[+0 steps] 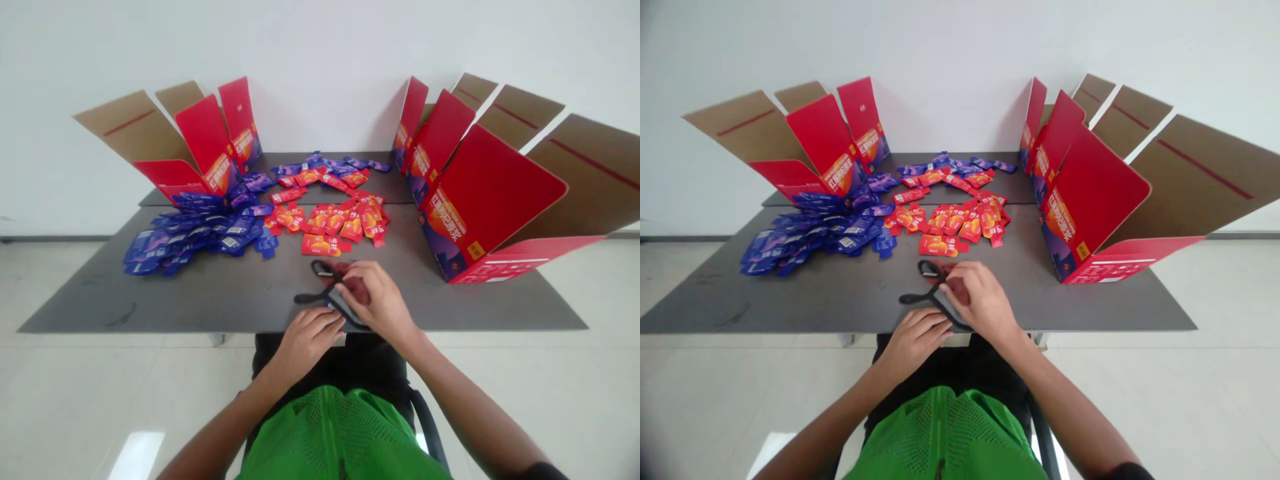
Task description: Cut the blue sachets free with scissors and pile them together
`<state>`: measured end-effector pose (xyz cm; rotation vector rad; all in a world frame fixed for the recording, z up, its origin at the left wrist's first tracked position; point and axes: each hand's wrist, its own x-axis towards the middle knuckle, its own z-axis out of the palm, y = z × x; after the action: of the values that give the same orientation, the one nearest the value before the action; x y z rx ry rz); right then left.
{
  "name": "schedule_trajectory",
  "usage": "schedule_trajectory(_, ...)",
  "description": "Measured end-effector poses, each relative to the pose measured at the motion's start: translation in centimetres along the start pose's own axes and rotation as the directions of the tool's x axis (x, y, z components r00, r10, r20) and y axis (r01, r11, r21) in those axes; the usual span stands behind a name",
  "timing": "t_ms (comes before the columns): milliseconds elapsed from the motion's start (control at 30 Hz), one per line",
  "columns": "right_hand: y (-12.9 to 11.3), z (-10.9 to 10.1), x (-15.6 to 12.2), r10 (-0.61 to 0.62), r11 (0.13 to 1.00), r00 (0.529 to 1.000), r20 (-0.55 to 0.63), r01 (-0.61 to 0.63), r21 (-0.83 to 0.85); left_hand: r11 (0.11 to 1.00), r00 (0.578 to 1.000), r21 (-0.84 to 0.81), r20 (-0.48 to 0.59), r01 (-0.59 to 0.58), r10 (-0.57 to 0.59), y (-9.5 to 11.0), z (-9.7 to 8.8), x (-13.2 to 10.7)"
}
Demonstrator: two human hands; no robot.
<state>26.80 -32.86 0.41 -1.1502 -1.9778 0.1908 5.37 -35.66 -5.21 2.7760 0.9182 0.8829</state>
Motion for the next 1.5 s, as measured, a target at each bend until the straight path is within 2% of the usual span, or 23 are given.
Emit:
schedule_trajectory(67, -0.2, 1.6, 0.1, -0.107, 0.994, 0.977, 0.183, 0.111, -0.013, 1.0, 0.999, 0.009, 0.044, 0.011, -0.011, -0.1, 0.0, 0.0)
schedule_trajectory(100, 0.4, 2.1, 0.2, -0.117, 0.991, 0.968, 0.221, 0.127, -0.032, 1.0, 0.999, 0.01, 0.052, 0.01, -0.01, -0.1, 0.0, 0.0)
schedule_trajectory(167, 2.3, 2.4, 0.8, -0.077, 0.99, 0.976, 0.203, 0.099, -0.103, 1.0, 0.999, 0.003, 0.04, -0.003, 0.003, -0.3, 0.0, 0.0)
schedule_trajectory(233, 4.5, 1.9, 1.8, -0.02, 0.978, 0.987, 0.157, 0.052, -0.202, 1.0, 0.999, 0.001, 0.042, -0.014, 0.014, -0.4, 0.0, 0.0)
schedule_trajectory(300, 5.6, 1.1, 2.6, 0.0, 0.961, 0.994, 0.11, 0.031, -0.276, 1.0, 0.998, 0.02, 0.066, -0.015, 0.013, -0.5, 0.1, 0.0)
schedule_trajectory(367, 5.1, 0.8, 2.7, -0.01, 0.964, 0.999, 0.046, 0.022, -0.265, 0.999, 0.996, 0.046, 0.09, -0.011, 0.007, -0.5, 0.1, 0.0)
schedule_trajectory(433, 3.4, 1.0, 1.9, -0.03, 0.982, 0.999, 0.022, 0.034, -0.185, 0.998, 0.995, 0.061, 0.104, -0.004, -0.002, -0.4, 0.2, 0.0)
schedule_trajectory(533, 1.3, 2.1, 0.2, -0.092, 0.991, 0.987, 0.134, 0.104, -0.086, 0.997, 0.993, 0.069, 0.114, 0.016, -0.024, -0.2, 0.2, 0.0)
schedule_trajectory(633, 2.6, 2.5, 0.4, -0.095, 0.987, 0.979, 0.179, 0.116, -0.11, 0.999, 0.996, 0.042, 0.089, 0.016, -0.02, -0.2, 0.2, 0.1)
schedule_trajectory(767, 5.8, 1.1, 3.0, -0.049, 0.963, 0.995, 0.088, 0.07, -0.26, 1.0, 0.998, 0.009, 0.059, 0.018, -0.018, -0.3, 0.4, 0.2)
schedule_trajectory(867, 4.4, 0.8, 3.0, -0.06, 0.977, 0.998, -0.004, 0.057, -0.207, 1.0, 0.997, 0.019, 0.067, 0.023, -0.024, -0.2, 0.4, 0.2)
schedule_trajectory(900, 3.4, 1.1, 2.4, -0.074, 0.985, 0.997, 0.004, 0.074, -0.158, 0.999, 0.997, 0.027, 0.071, 0.025, -0.027, -0.2, 0.4, 0.2)
schedule_trajectory(1000, 1.5, 2.2, 0.6, -0.147, 0.987, 0.98, 0.137, 0.155, -0.051, 0.998, 0.995, 0.051, 0.083, 0.043, -0.047, -0.1, 0.3, 0.2)
schedule_trajectory(1100, 3.2, 2.5, 0.8, -0.11, 0.986, 0.979, 0.17, 0.129, -0.107, 0.999, 0.996, 0.033, 0.082, 0.043, -0.046, -0.1, 0.4, 0.2)
schedule_trajectory(1167, 5.1, 1.9, 2.0, -0.064, 0.976, 0.991, 0.118, 0.087, -0.199, 0.999, 0.997, 0.018, 0.074, 0.034, -0.035, -0.2, 0.4, 0.2)
schedule_trajectory(1233, 5.9, 1.2, 2.9, -0.052, 0.967, 0.997, 0.051, 0.063, -0.246, 0.999, 0.997, 0.016, 0.063, 0.033, -0.034, -0.2, 0.5, 0.2)
schedule_trajectory(1300, 4.9, 1.1, 2.8, -0.065, 0.976, 0.998, 0.019, 0.067, -0.209, 0.999, 0.998, 0.02, 0.06, 0.032, -0.033, -0.1, 0.5, 0.2)
schedule_trajectory(1400, 2.5, 2.1, 1.1, -0.134, 0.986, 0.983, 0.125, 0.145, -0.084, 0.998, 0.995, 0.046, 0.081, 0.052, -0.056, 0.0, 0.4, 0.2)
schedule_trajectory(1500, 2.7, 2.8, 0.5, -0.153, 0.983, 0.969, 0.195, 0.17, -0.073, 0.997, 0.995, 0.046, 0.082, 0.06, -0.064, 0.0, 0.4, 0.2)
